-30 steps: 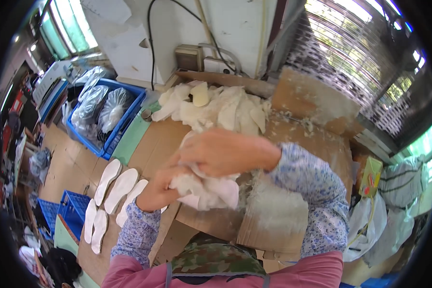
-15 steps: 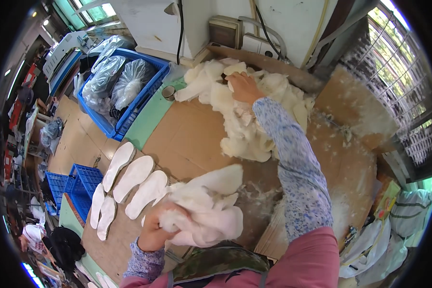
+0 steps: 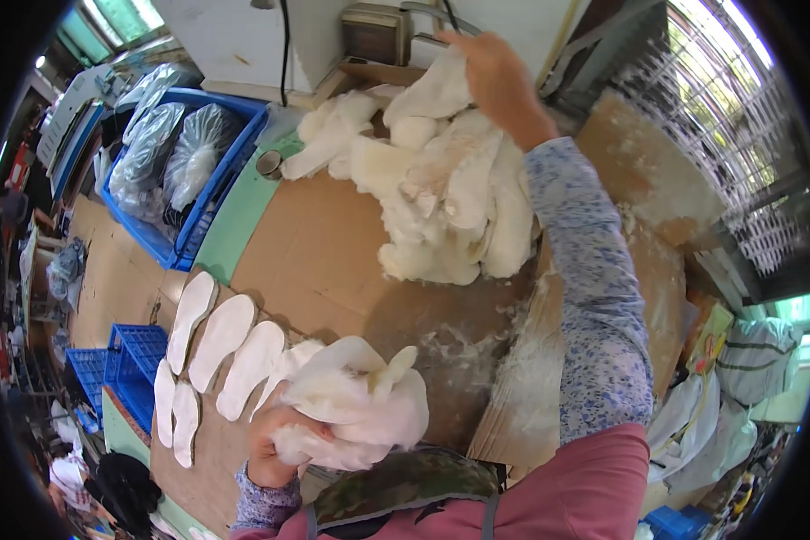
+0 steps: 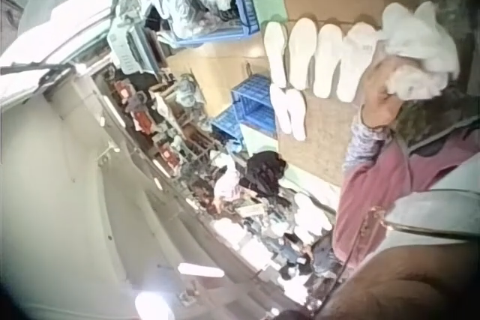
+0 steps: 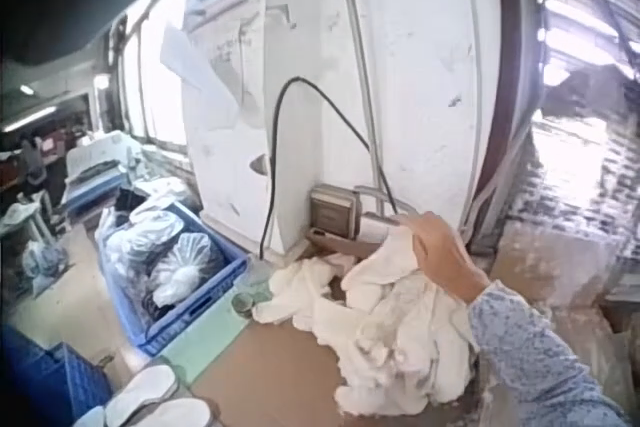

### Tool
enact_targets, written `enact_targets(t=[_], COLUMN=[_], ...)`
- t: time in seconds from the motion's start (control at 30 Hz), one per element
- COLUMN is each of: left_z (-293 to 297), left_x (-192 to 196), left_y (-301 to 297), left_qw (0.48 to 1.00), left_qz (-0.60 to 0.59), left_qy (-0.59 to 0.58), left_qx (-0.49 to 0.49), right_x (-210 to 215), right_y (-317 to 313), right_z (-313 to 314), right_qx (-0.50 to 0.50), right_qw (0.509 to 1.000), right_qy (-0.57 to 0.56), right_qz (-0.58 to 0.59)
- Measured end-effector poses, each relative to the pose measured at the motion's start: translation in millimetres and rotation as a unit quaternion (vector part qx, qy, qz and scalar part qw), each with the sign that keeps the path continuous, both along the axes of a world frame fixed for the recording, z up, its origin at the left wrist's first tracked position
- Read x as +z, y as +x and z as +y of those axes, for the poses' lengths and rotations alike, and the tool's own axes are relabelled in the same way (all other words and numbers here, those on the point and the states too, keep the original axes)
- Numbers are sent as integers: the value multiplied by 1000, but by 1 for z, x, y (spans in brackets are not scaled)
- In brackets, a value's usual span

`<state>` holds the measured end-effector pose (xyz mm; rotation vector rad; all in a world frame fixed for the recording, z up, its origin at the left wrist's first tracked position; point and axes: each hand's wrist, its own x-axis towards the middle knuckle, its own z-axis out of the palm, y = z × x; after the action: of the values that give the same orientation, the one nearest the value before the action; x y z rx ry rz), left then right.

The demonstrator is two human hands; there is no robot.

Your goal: The recorder uses an adhesive spray gun to apply glue to shoe insoles and organizes them on a workbench.

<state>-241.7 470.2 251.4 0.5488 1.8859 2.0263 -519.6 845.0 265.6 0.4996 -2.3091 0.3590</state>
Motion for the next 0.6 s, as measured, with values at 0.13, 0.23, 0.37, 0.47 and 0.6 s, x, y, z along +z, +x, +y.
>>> enact_targets(t=[0.13,0.23,0.37,0.47,0.6], left_z=[1,18,26,43,61], left_x=[-8,-8,-7,7,18], left_y=[8,6,-9,-4,-11], left_qw=[1000,1000,990,991,997], left_qz=[-6,19,118,123,-20], left_qy=[4,13,-25,-16,14], left_qx=[7,-21,-69,-57,-71], right_x=[82,54,90,67,46], right_y=[50,38,75,82,157], right_z=[38,140,86,71,-43], right_qx=[112,-99,148,-42,276], right_qw=[890,986,856,987,939], right_qy=[-429,-6,-476,104,-55], right_qz=[-105,-130,-134,-119,-199])
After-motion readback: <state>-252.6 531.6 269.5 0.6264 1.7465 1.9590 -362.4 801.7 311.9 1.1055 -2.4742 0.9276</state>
